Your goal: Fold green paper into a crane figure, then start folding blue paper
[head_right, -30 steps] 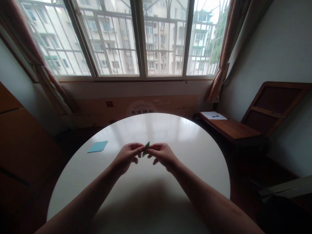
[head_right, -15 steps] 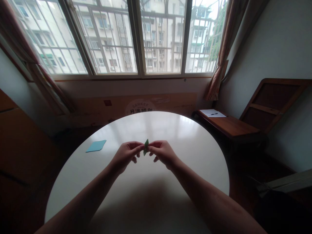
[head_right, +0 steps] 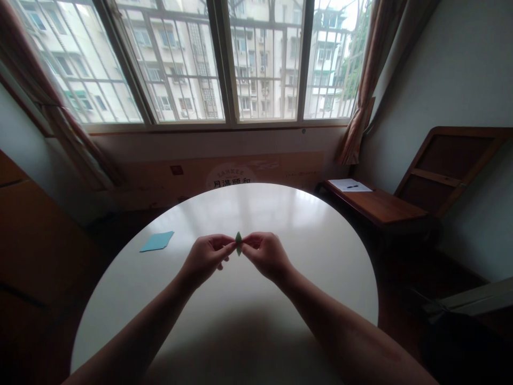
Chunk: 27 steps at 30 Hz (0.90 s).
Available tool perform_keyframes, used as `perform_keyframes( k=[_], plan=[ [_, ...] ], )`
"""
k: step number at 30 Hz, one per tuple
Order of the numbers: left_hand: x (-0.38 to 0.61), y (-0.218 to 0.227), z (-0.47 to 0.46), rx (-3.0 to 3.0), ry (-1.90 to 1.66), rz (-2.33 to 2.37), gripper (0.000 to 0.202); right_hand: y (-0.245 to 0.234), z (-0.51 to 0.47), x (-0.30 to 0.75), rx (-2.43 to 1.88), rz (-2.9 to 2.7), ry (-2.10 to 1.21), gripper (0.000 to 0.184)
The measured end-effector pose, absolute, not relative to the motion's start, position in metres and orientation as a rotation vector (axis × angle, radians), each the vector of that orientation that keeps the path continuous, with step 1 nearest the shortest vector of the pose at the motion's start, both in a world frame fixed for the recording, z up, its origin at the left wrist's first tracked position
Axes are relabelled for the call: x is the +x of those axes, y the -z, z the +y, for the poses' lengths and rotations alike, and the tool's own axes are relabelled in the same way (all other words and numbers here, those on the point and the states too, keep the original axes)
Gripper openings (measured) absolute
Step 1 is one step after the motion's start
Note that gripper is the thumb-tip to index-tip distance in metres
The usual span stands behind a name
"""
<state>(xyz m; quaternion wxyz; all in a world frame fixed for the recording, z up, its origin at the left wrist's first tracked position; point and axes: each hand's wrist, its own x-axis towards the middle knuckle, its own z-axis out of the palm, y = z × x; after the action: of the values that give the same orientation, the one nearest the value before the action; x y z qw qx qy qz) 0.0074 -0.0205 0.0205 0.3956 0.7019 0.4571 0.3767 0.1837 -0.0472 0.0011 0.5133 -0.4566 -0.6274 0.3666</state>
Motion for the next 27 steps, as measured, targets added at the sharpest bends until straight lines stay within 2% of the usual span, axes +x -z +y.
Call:
perform_keyframes(
  k=[13,27],
  plan=[
    [0.0067,-0.0170,-0.0162,1.591,-0.948,1.093,0.029,-0.0003,-0.0445,0.1847,-1.070,-1.423,-1.063,0.026],
    [0.0087,-0.0212,-0.0197,1.502,-0.902,1.069,0.034,-0.0012,-0.0467,0.1858,-1.069,-1.468,-1.085,0.021]
  ],
)
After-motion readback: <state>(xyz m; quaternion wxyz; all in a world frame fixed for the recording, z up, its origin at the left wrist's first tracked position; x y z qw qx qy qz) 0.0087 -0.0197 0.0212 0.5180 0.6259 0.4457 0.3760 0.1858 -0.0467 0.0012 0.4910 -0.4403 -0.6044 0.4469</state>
